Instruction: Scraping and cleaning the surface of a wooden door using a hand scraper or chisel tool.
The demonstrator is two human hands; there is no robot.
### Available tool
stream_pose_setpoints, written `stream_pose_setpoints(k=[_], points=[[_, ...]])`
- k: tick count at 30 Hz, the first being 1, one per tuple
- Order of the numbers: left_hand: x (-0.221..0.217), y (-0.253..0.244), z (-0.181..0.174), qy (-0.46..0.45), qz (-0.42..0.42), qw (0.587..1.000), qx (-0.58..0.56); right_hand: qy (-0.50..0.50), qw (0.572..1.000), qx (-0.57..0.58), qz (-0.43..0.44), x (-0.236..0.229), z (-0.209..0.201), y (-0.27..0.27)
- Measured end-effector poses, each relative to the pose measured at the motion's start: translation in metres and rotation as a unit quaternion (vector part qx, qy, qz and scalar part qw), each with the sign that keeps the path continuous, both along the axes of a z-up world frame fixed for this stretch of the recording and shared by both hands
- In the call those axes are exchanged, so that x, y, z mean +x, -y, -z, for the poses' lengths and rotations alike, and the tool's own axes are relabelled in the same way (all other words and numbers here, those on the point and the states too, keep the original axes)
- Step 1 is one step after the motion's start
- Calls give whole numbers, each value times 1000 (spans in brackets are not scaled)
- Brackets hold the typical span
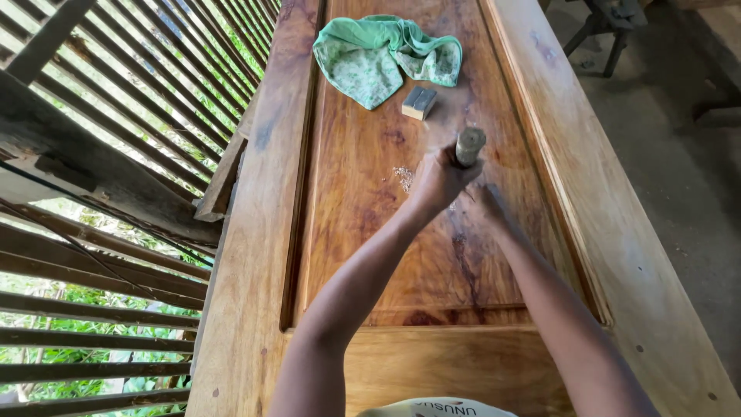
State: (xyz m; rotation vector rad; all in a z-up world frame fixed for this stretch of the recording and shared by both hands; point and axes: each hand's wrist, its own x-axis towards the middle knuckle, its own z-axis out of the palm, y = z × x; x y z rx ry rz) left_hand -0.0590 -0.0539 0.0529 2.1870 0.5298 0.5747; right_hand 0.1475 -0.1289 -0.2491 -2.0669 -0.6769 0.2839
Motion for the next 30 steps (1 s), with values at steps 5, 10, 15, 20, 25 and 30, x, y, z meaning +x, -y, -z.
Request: stream_pose_setpoints(k=[5,10,15,20,25,30], points=[[30,-25,0,13,3,1000,-6,146,989,5,-31,-13,-66,-40],[41,-36,10,2,8,1000,-12,186,981,-53,-10,10,-48,-52],[40,-36,15,-11,7,1000,4,181,982,-49,-16,9,-40,-53],[34,-32,13,-14,1,1000,2,176,983,-46,-21,0,-31,-46],[20,-17,11,-15,-11,1000,1,167,985,-45,-26,-10,-23,-38],[7,-6,13,-40,0,999,17,160,986,-42,-27,-23,-9,-10]])
